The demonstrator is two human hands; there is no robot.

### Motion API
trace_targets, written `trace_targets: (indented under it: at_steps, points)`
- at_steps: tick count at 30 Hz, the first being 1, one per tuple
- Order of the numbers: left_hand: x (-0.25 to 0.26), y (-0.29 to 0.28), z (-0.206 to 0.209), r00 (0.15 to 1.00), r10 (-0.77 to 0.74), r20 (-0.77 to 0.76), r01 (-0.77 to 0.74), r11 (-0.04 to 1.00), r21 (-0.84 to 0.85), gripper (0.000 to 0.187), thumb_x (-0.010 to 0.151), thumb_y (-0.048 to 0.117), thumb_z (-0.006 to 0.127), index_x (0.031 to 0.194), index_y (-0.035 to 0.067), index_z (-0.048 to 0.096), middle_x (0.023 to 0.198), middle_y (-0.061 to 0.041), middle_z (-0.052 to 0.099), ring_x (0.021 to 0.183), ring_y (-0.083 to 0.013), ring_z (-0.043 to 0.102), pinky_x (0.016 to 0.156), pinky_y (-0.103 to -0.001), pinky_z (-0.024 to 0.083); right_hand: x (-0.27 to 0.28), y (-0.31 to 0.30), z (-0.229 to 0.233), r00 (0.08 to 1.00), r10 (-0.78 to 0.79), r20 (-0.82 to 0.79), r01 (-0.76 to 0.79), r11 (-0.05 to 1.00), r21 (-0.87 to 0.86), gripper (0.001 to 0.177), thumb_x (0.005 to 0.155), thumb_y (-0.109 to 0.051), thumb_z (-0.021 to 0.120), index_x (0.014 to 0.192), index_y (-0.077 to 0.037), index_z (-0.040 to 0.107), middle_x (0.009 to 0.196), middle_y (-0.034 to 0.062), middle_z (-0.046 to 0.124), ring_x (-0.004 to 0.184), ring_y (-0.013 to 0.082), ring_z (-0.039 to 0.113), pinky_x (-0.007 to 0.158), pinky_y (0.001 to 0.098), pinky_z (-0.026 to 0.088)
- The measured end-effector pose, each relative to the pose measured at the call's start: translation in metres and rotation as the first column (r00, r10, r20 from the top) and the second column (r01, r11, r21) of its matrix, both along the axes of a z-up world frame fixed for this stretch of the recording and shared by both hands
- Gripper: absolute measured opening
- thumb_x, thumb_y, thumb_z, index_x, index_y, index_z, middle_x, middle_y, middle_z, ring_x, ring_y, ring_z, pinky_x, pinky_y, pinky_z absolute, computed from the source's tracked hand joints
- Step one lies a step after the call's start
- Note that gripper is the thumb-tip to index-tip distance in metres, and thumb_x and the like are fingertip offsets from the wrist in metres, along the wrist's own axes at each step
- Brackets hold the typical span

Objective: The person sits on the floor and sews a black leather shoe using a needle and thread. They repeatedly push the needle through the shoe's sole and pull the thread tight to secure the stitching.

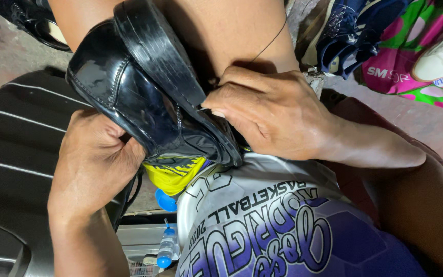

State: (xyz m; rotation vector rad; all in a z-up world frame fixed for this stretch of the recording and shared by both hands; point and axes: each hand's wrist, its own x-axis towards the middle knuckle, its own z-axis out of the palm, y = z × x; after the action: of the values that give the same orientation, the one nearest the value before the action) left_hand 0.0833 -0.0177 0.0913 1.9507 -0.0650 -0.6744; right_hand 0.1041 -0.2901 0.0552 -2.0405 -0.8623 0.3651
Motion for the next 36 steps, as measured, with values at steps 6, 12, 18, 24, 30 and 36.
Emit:
trace_targets:
  at_steps: [6, 12, 18, 24, 30, 36]
  points:
    - [-0.003, -0.003, -0.001, 0.998, 0.06, -0.014, -0.061, 0.996, -0.06, 0.011, 0.103, 0.012, 0.066, 0.099, 0.003, 0.07, 0.088, -0.005, 0.076, 0.075, -0.0123, 0.073, 0.07, -0.026, 0.055, 0.0, -0.002, 0.002, 0.999, 0.01, -0.041, -0.01, 1.0, -0.008, 0.018, 0.102, -0.008, 0.071, 0.119, -0.006, 0.066, 0.106, 0.0058, 0.063, 0.085, 0.0201, 0.067, 0.07, 0.0316, 0.057]
    - [-0.008, -0.003, 0.002, 0.999, 0.033, -0.006, -0.032, 0.989, 0.146, 0.01, 0.098, 0.004, 0.062, 0.095, 0.0, 0.071, 0.079, -0.008, 0.072, 0.07, -0.0105, 0.072, 0.064, -0.028, 0.053, 0.0, -0.002, 0.001, 1.0, 0.014, 0.009, -0.013, 1.0, -0.025, 0.018, 0.101, -0.009, 0.071, 0.118, -0.008, 0.066, 0.106, 0.005, 0.063, 0.087, 0.0209, 0.068, 0.071, 0.0327, 0.056]
    - [-0.006, -0.001, -0.004, 0.992, 0.091, -0.089, -0.093, 0.995, -0.021, 0.01, 0.092, -0.003, 0.064, 0.094, 0.002, 0.072, 0.084, -0.004, 0.077, 0.072, -0.01, 0.072, 0.064, -0.025, 0.055, -0.005, -0.002, -0.007, 1.0, 0.016, -0.004, -0.016, 1.0, -0.008, 0.018, 0.102, -0.007, 0.073, 0.119, -0.005, 0.066, 0.105, 0.0053, 0.063, 0.083, 0.018, 0.067, 0.067, 0.03, 0.056]
    - [-0.002, 0.002, -0.004, 0.995, 0.032, -0.097, -0.028, 0.999, 0.041, 0.011, 0.088, -0.005, 0.065, 0.093, 0.001, 0.072, 0.082, -0.003, 0.076, 0.068, -0.0071, 0.071, 0.061, -0.025, 0.054, -0.002, 0.008, 0.004, 0.997, 0.002, 0.077, 0.004, 0.998, -0.066, 0.018, 0.104, -0.01, 0.072, 0.12, -0.006, 0.065, 0.11, 0.0063, 0.063, 0.086, 0.0188, 0.068, 0.073, 0.0312, 0.058]
    - [-0.006, 0.005, -0.01, 0.99, 0.111, -0.085, -0.113, 0.994, -0.012, 0.012, 0.091, -0.008, 0.068, 0.094, 0.002, 0.073, 0.087, -0.002, 0.076, 0.074, -0.0037, 0.066, 0.065, -0.022, 0.052, 0.014, 0.01, 0.018, 0.96, 0.142, 0.242, -0.077, 0.963, -0.259, 0.019, 0.088, -0.021, 0.073, 0.093, -0.006, 0.063, 0.093, 0.0085, 0.063, 0.082, 0.0227, 0.069, 0.071, 0.0349, 0.055]
    - [-0.015, 0.002, -0.017, 0.974, 0.222, -0.049, -0.225, 0.972, -0.065, 0.011, 0.094, -0.009, 0.07, 0.099, 0.0, 0.072, 0.091, -0.002, 0.077, 0.079, -0.0012, 0.067, 0.073, -0.021, 0.054, 0.028, 0.004, 0.01, 0.931, 0.168, 0.325, -0.093, 0.968, -0.234, 0.031, 0.094, -0.035, 0.078, 0.09, -0.009, 0.064, 0.087, 0.0032, 0.062, 0.078, 0.0181, 0.067, 0.066, 0.0323, 0.052]
